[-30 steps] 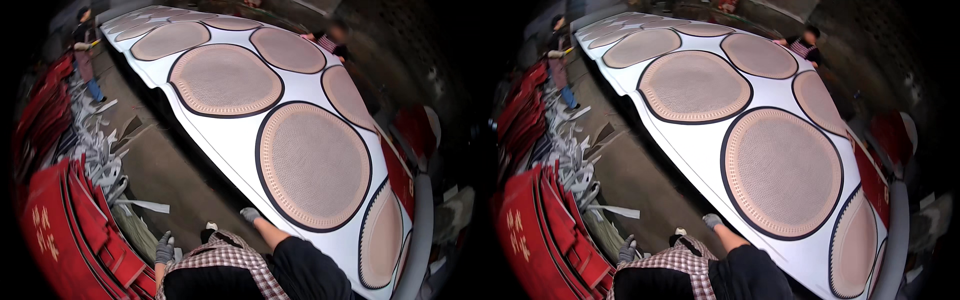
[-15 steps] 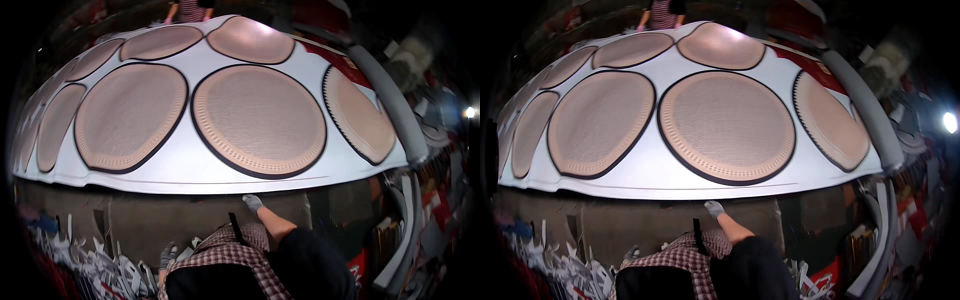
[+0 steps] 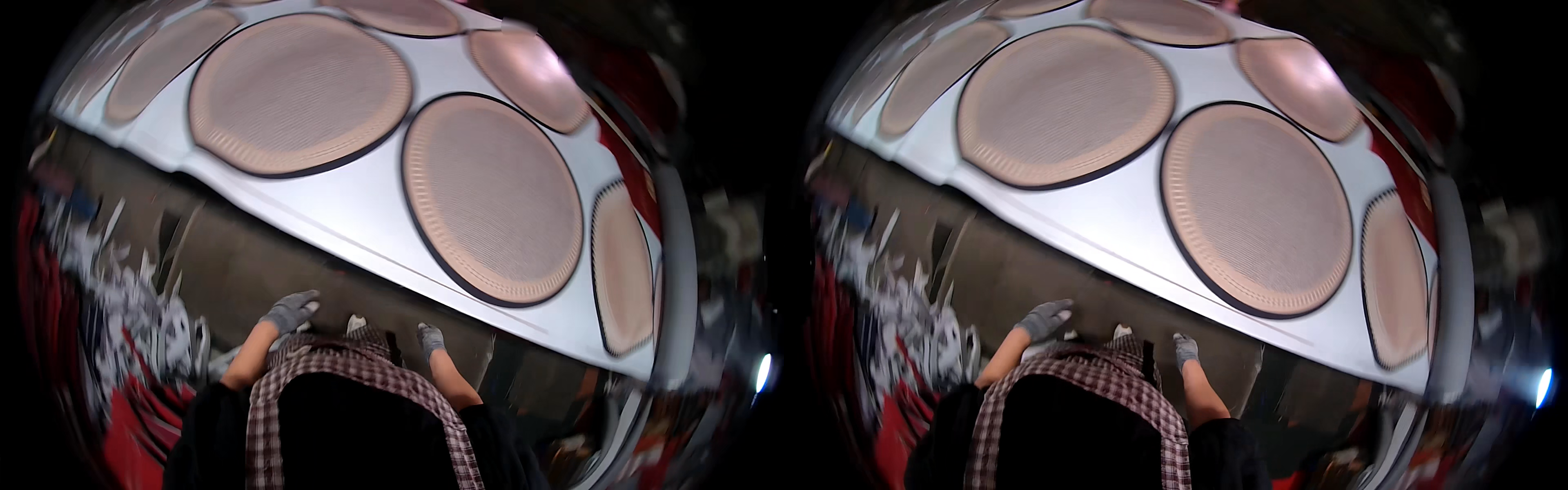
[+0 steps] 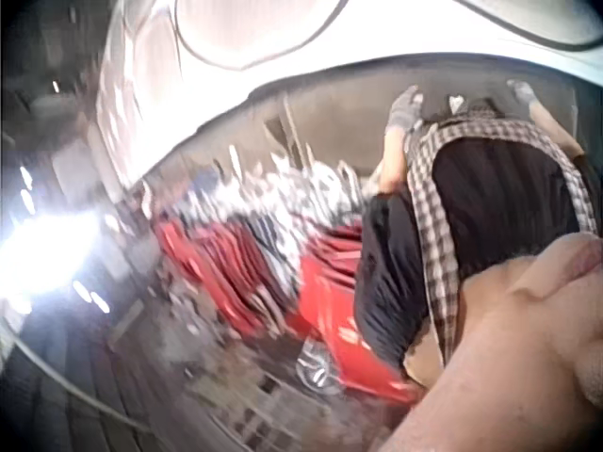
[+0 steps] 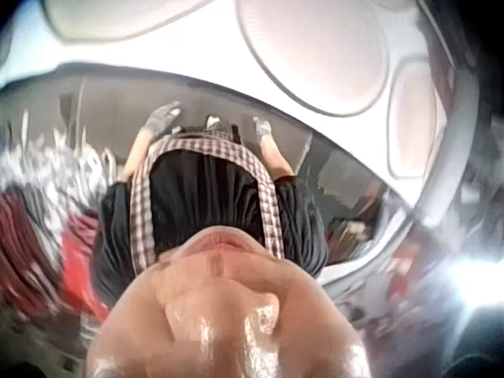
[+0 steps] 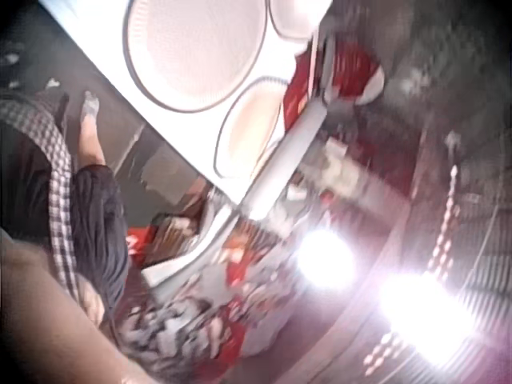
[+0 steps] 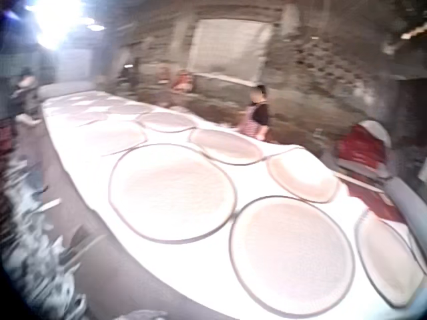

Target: The person unrolls a large sheet of material containing circular patterns, then uses an electric rotary cutter to cut along the black outlines of the circles, removing the excess material by hand.

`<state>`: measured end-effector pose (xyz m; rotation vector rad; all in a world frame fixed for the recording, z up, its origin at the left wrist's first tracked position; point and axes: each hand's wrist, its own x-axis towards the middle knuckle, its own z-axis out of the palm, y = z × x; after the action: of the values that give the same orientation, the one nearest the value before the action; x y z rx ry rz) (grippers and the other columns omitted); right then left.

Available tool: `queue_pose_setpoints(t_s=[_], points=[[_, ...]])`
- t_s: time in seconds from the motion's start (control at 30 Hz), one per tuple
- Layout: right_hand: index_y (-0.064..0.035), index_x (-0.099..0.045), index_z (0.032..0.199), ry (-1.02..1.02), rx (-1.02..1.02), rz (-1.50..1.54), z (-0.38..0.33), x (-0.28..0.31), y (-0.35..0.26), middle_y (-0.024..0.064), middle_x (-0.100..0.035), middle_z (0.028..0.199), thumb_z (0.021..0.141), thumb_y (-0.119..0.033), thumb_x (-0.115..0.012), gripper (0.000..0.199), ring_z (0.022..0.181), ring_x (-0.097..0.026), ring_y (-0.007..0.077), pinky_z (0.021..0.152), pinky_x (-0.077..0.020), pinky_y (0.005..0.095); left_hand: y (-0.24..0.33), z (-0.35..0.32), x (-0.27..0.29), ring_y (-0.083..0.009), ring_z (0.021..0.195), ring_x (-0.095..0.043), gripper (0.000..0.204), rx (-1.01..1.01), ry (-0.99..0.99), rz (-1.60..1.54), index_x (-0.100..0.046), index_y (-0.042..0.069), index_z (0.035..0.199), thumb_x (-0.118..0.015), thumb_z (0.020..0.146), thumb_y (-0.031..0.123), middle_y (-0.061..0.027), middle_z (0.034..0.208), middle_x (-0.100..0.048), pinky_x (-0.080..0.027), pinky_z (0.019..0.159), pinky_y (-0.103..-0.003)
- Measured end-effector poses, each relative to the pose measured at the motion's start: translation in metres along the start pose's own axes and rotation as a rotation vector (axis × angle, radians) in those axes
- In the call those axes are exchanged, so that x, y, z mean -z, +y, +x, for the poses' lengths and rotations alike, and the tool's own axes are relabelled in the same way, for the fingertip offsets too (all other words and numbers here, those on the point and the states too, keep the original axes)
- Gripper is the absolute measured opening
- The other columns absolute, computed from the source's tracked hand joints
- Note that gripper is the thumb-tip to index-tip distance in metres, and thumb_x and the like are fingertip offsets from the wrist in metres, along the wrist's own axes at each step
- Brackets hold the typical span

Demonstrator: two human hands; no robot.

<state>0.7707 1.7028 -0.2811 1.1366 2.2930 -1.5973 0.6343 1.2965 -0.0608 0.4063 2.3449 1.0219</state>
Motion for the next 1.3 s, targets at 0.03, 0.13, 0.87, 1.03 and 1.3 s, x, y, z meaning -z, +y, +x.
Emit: queue_pose_setpoints(t_s=[0.03, 0.13, 0.87, 1.03, 1.3], points=[[-0.0110, -0.066, 0.086, -0.061, 0.142, -0.078, 0.007, -0.011, -0.011, -0.0003, -0.060, 0.071, 0.083, -0.029, -0.062, 0.018, 0.057, -0.051, 0.0136, 0.052, -0.0408, 0.0314, -0.004, -0.004, -0.007, -0.0322, 0.117, -0.049, 0.045, 0.021, -0.063, 0.016, -0.053, 0.007, 0.123, -0.051, 0.089, 0.036, -0.0180, 0.125, -0.053, -0.037, 0.100, -0.037], [-0.0109, -0.066, 0.095, -0.325, 0.072, -0.208, 0.021, -0.047, -0.067, -0.0012, -0.061, 0.075, 0.083, -0.031, -0.063, 0.023, 0.062, -0.052, 0.0101, 0.053, -0.0409, 0.0280, -0.045, -0.035, -0.028, -0.0305, 0.112, -0.054, 0.040, 0.094, -0.037, 0.011, -0.055, 0.006, 0.121, -0.052, 0.090, 0.030, -0.0169, 0.118, -0.059, -0.040, 0.095, -0.036], [-0.0152, -0.058, 0.113, -0.789, -0.132, -0.380, -0.086, -0.495, -0.368, 0.0016, -0.064, 0.095, 0.089, -0.030, -0.056, 0.028, 0.079, -0.058, 0.0133, 0.069, -0.0462, 0.0299, -0.294, -0.228, 0.065, -0.0332, 0.109, -0.055, 0.039, 0.672, 0.805, -0.635, -0.055, 0.002, 0.120, -0.052, 0.089, 0.026, -0.0212, 0.115, -0.058, -0.042, 0.094, -0.037], [-0.0143, -0.054, 0.119, -0.635, -0.214, -0.353, -0.038, -0.554, -0.391, 0.0027, -0.062, 0.100, 0.090, -0.031, -0.054, 0.033, 0.083, -0.058, 0.0157, 0.073, -0.0469, 0.0313, -0.319, -0.216, 0.089, -0.0326, 0.110, -0.054, 0.040, 0.827, 0.673, -0.676, -0.055, 0.003, 0.120, -0.051, 0.089, 0.027, -0.0210, 0.117, -0.057, -0.041, 0.094, -0.036], [-0.0177, -0.048, 0.127, -0.292, -0.511, 0.033, 0.086, -0.622, -0.350, 0.0093, -0.054, 0.118, 0.092, -0.038, -0.049, 0.040, 0.110, -0.052, 0.0269, 0.090, -0.0431, 0.0414, -0.332, -0.155, 0.112, -0.0322, 0.111, -0.054, 0.039, 0.979, 0.586, -0.628, -0.056, 0.004, 0.119, -0.052, 0.087, 0.026, -0.0193, 0.117, -0.058, -0.040, 0.096, -0.036]])
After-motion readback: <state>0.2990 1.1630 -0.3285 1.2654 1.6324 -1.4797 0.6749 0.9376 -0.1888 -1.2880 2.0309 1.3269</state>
